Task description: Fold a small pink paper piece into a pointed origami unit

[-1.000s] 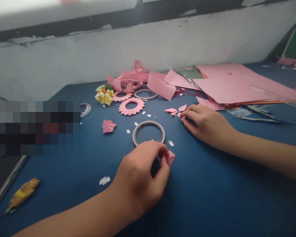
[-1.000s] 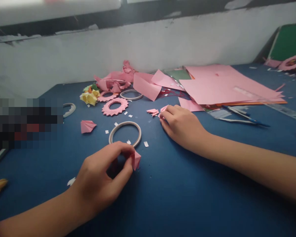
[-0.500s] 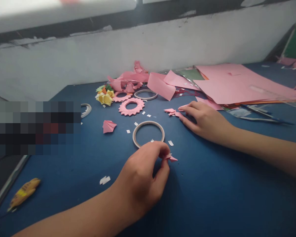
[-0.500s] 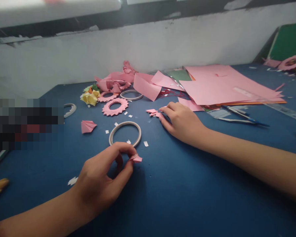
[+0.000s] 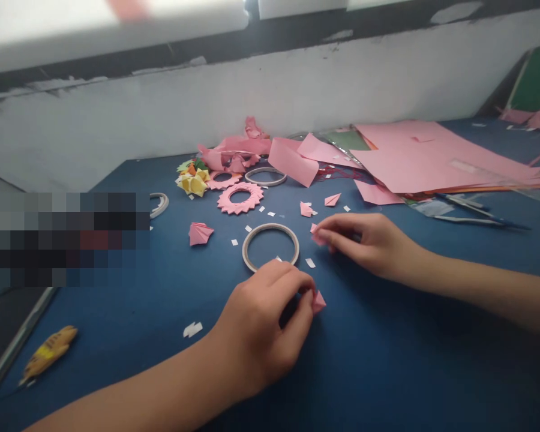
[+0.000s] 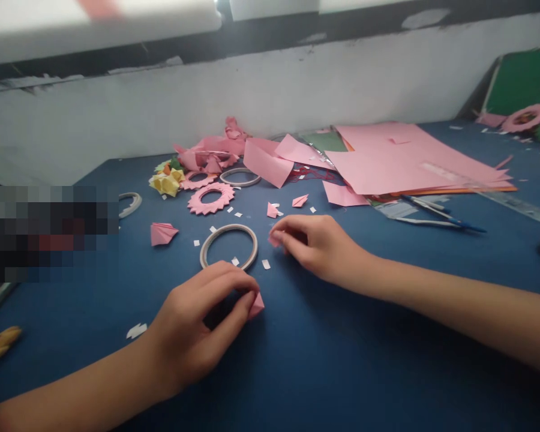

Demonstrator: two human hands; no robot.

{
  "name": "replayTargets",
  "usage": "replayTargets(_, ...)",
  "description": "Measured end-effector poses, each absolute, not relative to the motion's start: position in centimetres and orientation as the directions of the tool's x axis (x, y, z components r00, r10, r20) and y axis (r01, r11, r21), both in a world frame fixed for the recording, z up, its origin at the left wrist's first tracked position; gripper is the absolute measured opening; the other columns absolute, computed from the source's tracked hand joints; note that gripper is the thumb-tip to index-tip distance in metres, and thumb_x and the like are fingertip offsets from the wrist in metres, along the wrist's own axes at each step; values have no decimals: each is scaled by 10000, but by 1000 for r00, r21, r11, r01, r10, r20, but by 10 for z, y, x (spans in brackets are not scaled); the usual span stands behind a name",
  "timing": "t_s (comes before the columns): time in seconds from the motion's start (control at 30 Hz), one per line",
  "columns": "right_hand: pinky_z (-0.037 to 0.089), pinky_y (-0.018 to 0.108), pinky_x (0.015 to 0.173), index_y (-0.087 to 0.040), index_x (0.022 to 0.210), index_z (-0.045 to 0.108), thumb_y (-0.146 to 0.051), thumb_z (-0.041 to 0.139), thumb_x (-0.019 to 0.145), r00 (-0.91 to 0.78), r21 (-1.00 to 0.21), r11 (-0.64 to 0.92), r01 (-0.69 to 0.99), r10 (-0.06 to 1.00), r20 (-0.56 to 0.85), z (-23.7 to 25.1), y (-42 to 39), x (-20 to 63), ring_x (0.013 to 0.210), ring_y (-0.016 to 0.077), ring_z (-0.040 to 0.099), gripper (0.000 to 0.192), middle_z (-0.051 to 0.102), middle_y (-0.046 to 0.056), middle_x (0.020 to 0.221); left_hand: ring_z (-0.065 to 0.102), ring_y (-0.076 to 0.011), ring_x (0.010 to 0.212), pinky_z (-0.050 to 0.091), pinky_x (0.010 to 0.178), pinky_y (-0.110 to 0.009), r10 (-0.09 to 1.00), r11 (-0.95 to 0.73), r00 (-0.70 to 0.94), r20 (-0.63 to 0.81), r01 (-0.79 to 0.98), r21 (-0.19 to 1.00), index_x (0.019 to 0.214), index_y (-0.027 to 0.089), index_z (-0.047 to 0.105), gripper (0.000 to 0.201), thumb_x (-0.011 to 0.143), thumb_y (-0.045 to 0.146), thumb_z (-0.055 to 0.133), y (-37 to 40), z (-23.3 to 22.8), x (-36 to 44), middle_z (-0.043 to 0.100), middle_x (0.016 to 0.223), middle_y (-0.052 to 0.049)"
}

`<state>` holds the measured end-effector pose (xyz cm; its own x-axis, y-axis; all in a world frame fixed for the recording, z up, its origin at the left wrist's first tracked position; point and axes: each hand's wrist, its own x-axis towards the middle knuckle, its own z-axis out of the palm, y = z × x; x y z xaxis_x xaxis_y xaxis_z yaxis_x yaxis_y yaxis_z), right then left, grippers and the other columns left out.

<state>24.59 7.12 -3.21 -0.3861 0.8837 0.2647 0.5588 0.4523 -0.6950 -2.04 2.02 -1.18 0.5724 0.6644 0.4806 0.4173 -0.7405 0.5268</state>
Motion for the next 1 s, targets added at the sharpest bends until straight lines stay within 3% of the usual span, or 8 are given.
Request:
replayTargets(0.1, 654, 308, 651, -240, 1094, 843, -569, 648, 1171, -373, -826, 363, 430, 905, 204, -22, 48, 230, 714, 205, 804, 390, 827, 27, 815, 818, -197, 833, 654, 772, -297, 692, -704, 566, 448, 395, 590, 1036, 216, 818, 239, 1103, 126, 606, 20, -11, -19, 874, 960, -55)
replayTargets(0.23, 740, 357, 834, -254, 1118, 759, -661, 673, 1148, -312, -921, 260, 291, 936, 166, -17, 35, 221, 942, 261, 906, 417, 903, 79, 996, 781, -169, 709, 648, 752, -289, 756, -613, 528, 388, 359, 704, 798, 242, 771, 396, 1122, 187, 552, 20, -9, -17, 845, 800, -19)
replayTargets(0.33, 757, 400, 949, -271, 1119, 710, -674, 742, 1124, -303, -952, 217, 216, 942, 145, -16, 31, 218, 1082, 290, 916, 404, 918, 109, 1122, 705, -143, 577, 634, 684, -259, 817, -493, 506, 277, 364, 790, 672, 252, 684, 406, 1073, 195, 654, 22, -7, -17, 762, 628, 29)
replayTargets(0.53, 759, 444, 1019, -281, 1112, 698, -641, 792, 1110, -309, -973, 180, 144, 942, 128, -16, 21, 213, 1146, 308, 910, 372, 908, 108, 1172, 709, -157, 456, 579, 403, -220, 910, -226, 405, 81, 323, 919, 894, 264, 705, 67, 957, 244, 699, 20, -6, -14, 664, 627, 78)
replayTargets(0.67, 760, 415, 991, -286, 1115, 665, -611, 757, 1136, -313, -974, 186, 128, 940, 138, -17, 17, 212, 1143, 289, 908, 339, 908, 100, 1175, 690, -151, 493, 604, 449, -231, 925, -224, 365, 106, 300, 927, 915, 252, 788, 133, 976, 318, 690, 18, 0, -11, 721, 673, 37)
replayTargets(0.83, 754, 366, 872, -282, 1129, 668, -505, 667, 1187, -350, -954, 237, 186, 923, 161, -15, 14, 211, 1087, 276, 902, 231, 900, 91, 1117, 702, -155, 595, 577, 528, -215, 924, -286, 335, 185, 281, 916, 983, 246, 888, 160, 978, 276, 731, 19, 5, -11, 858, 798, -18)
replayTargets(1.0, 733, 339, 900, -272, 976, 730, -386, 695, 1165, -399, -904, 360, 232, 883, 249, -11, 16, 213, 981, 233, 867, 224, 883, 65, 1046, 680, -147, 566, 605, 500, -198, 931, -146, 361, 53, 237, 961, 824, 250, 838, 220, 994, 357, 749, 19, 10, -15, 780, 728, -4)
